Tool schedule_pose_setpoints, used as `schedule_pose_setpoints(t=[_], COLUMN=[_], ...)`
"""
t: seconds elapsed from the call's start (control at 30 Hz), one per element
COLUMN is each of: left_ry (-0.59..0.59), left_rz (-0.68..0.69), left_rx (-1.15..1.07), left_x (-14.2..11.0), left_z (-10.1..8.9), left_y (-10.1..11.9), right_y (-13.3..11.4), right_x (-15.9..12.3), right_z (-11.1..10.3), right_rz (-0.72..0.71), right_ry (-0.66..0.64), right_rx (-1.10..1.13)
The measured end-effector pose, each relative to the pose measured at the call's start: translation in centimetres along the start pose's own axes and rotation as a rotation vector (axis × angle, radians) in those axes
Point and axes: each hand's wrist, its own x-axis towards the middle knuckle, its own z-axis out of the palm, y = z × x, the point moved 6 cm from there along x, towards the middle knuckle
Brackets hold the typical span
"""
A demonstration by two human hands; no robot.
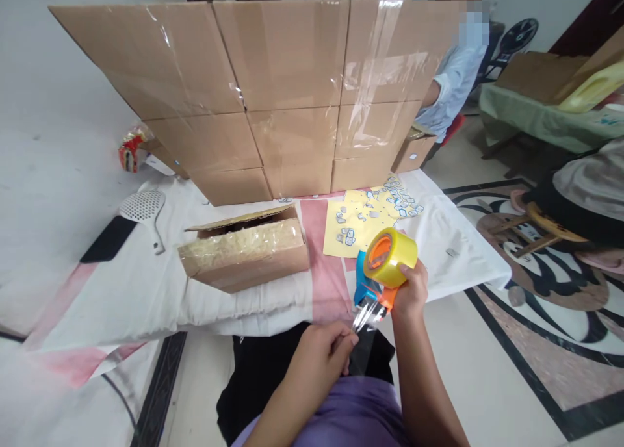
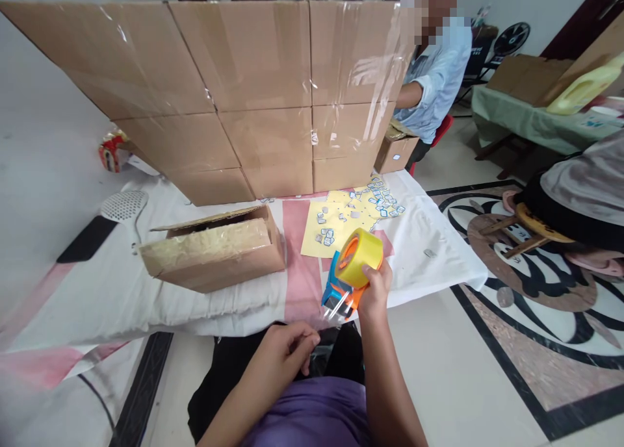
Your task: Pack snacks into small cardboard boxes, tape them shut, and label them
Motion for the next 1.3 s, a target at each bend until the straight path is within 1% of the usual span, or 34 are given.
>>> schedule_pose_setpoints(t=[0.1, 0.17, 0.27, 0.37, 0.43, 0.5, 0.57, 0.63, 0.7, 0.77, 0.83, 0.97, 1.07, 1.3], left_ry=[-0.004, 0.004, 0.012, -0.043, -0.079, -0.089, -0.097, -0.112, -0.112, -0.099, -0.098, -0.101, -0.087, -0.088], left_rz=[-0.023, -0.013, 0.003, -0.017, -0.022, -0.014, -0.005, -0.002, -0.016, -0.044, -0.068, -0.072, -0.068, -0.062], left_rx=[0.002, 0.013, 0.015, -0.036, -0.067, -0.068, -0.038, 0.009, 0.030, 0.009, -0.036, -0.078, -0.067, -0.003], left_x=[-0.3, -0.2, 0.3, 0.5, 0.1, -0.4, -1.0, -1.3, -1.3, -1.2, -1.2, -1.4, -1.4, -1.8], left_z=[-0.1, -0.2, -0.3, 0.0, 0.2, 0.0, -0.2, -0.5, -0.8, -1.3, -1.7, -2.0, -2.1, -2.8], left_y=[-0.4, -0.3, -0.4, -0.9, -0.7, 0.1, 1.1, 2.0, 2.2, 1.8, 1.1, 0.4, 0.5, 0.6], right_y=[0.1, -0.1, -0.8, -1.8, -2.7, -3.3, -3.3, -2.8, -2.2, -2.0, -2.2, -2.7, -2.9, -2.9], right_x=[0.2, 0.1, -0.3, -1.2, -1.7, -2.1, -2.2, -2.1, -2.0, -2.1, -2.3, -2.5, -2.5, -3.2], right_z=[-0.4, -0.5, -0.4, -0.2, -0.2, -0.2, -0.2, 0.1, 0.5, 1.0, 1.3, 1.6, 1.8, 1.9], right_rz=[0.021, 0.021, -0.018, -0.100, -0.201, -0.302, -0.344, -0.329, -0.294, -0.273, -0.255, -0.223, -0.248, -0.369], right_ry=[0.058, 0.064, 0.055, -0.002, -0.045, -0.083, -0.117, -0.143, -0.177, -0.203, -0.203, -0.145, -0.125, -0.123], right_rx=[-0.046, -0.071, -0.068, -0.061, -0.057, -0.077, -0.129, -0.189, -0.226, -0.215, -0.164, -0.089, -0.125, -0.188])
